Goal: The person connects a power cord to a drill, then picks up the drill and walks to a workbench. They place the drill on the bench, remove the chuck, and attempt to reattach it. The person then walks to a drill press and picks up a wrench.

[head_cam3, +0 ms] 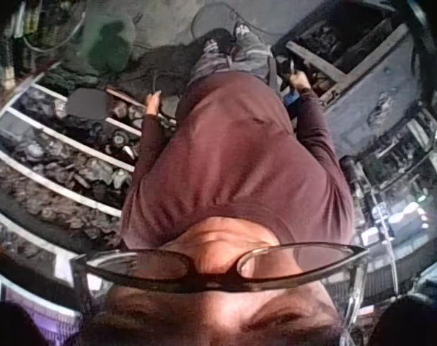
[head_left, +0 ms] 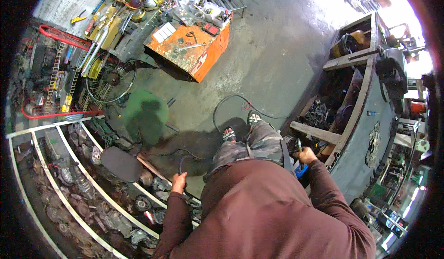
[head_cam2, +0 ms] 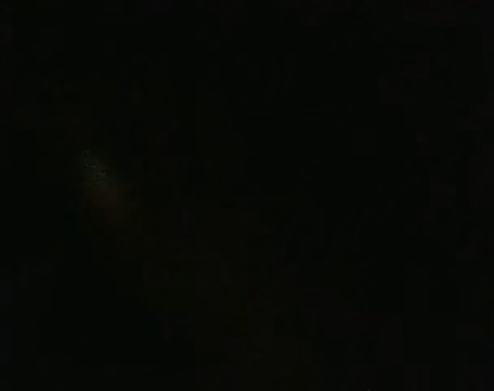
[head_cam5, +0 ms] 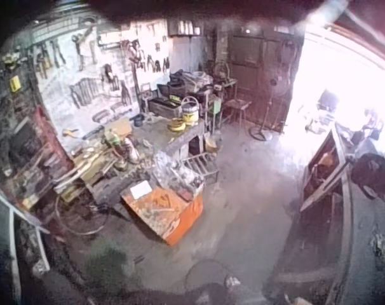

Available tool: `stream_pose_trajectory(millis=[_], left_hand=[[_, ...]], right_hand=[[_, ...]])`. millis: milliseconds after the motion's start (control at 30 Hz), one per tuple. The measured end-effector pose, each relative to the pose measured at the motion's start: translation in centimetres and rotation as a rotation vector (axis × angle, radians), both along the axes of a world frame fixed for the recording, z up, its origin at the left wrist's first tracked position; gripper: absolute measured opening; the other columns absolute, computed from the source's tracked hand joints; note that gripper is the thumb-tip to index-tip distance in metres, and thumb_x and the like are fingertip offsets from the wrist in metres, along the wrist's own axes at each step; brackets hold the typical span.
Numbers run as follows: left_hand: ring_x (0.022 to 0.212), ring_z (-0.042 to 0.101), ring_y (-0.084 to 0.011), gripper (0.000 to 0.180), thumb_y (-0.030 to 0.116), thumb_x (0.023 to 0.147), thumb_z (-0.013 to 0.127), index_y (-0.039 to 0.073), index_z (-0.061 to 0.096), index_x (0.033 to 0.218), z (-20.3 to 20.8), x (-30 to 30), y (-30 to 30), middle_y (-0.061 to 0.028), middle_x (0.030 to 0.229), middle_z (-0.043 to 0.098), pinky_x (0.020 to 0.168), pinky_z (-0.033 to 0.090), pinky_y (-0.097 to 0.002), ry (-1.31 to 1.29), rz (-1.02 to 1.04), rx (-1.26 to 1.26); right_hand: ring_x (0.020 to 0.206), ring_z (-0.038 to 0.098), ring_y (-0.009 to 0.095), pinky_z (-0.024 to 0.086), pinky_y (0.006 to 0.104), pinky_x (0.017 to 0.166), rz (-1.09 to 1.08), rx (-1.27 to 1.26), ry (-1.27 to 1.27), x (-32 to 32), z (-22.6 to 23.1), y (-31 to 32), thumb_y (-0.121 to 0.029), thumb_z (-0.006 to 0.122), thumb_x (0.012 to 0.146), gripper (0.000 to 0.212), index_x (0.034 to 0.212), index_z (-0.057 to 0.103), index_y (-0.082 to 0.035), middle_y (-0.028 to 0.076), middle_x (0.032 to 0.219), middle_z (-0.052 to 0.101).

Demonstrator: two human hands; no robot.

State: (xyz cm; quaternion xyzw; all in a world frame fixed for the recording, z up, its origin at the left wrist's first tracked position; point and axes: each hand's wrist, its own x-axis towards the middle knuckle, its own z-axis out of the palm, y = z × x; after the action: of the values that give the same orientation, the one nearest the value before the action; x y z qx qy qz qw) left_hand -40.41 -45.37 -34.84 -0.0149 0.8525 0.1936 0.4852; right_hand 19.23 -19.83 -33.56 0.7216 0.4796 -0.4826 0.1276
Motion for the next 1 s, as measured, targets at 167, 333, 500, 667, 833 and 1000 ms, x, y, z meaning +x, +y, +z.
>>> stream_pose_trajectory(millis=[167, 333, 500, 667, 833, 1000], left_hand=[[0.06, 0.056, -0.0229, 0.033, 0.025, 0.087, 0.075, -0.004, 0.064, 0.095, -1.0, 0.7, -4.9, -0.0077, 0.072, 0.061, 0.058, 0.045, -0.0401, 0.065, 0.102, -0.081], [0.069, 0.065, -0.0265, 0.04, 0.033, 0.09, 0.07, -0.004, 0.067, 0.106, 1.1, 3.4, -4.1, -0.0144, 0.078, 0.069, 0.065, 0.049, -0.0421, 0.179, 0.124, -0.096], [0.059, 0.057, -0.0238, 0.033, 0.033, 0.09, 0.071, 0.001, 0.066, 0.088, -2.7, 6.8, -8.1, -0.008, 0.064, 0.059, 0.06, 0.045, -0.0426, 0.132, 0.266, 0.027], [0.058, 0.058, -0.0205, 0.032, 0.032, 0.091, 0.07, 0.0, 0.068, 0.093, 6.3, 10.4, -4.0, -0.0072, 0.066, 0.06, 0.059, 0.045, -0.04, 0.204, 0.211, -0.096], [0.062, 0.06, -0.0193, 0.031, 0.03, 0.09, 0.071, -0.001, 0.068, 0.092, 6.6, 13.6, -10.4, -0.0082, 0.069, 0.063, 0.059, 0.045, -0.0378, 0.205, 0.373, -0.068], [0.06, 0.057, -0.0166, 0.03, 0.029, 0.09, 0.072, -0.001, 0.068, 0.091, 3.5, 16.5, -19.5, -0.0068, 0.07, 0.064, 0.056, 0.044, -0.0375, 0.093, 0.626, 0.154]], right_hand=[[0.071, 0.064, 0.021, 0.052, 0.0424, 0.067, 0.072, -0.17, -0.026, -2.2, 1.2, -0.1, -0.029, 0.073, 0.085, 0.033, 0.095, 0.073, 0.002, 0.012, 0.076, 0.07], [0.066, 0.056, 0.016, 0.048, 0.0381, 0.062, 0.128, -0.236, 0.027, 2.0, -7.0, 3.9, -0.024, 0.073, 0.086, 0.024, 0.086, 0.072, 0.0, 0.006, 0.078, 0.068], [0.067, 0.057, 0.017, 0.048, 0.0356, 0.063, 0.396, -0.067, 0.037, -6.2, -2.6, 16.2, -0.015, 0.073, 0.085, 0.017, 0.087, 0.071, 0.002, 0.005, 0.075, 0.068], [0.07, 0.06, 0.02, 0.049, 0.0395, 0.065, 0.54, -0.035, 0.242, -12.1, -4.4, 25.3, -0.026, 0.075, 0.084, 0.028, 0.086, 0.068, 0.001, 0.007, 0.072, 0.063], [0.075, 0.061, 0.02, 0.05, 0.0395, 0.07, 0.572, 0.019, 0.169, -21.3, -5.1, 26.6, -0.03, 0.077, 0.081, 0.036, 0.091, 0.066, 0.002, 0.009, 0.074, 0.064], [0.076, 0.064, 0.024, 0.052, 0.0407, 0.074, 0.678, -0.01, 0.108, -23.6, -5.4, 22.5, -0.031, 0.078, 0.082, 0.036, 0.095, 0.07, 0.002, 0.011, 0.08, 0.07]])
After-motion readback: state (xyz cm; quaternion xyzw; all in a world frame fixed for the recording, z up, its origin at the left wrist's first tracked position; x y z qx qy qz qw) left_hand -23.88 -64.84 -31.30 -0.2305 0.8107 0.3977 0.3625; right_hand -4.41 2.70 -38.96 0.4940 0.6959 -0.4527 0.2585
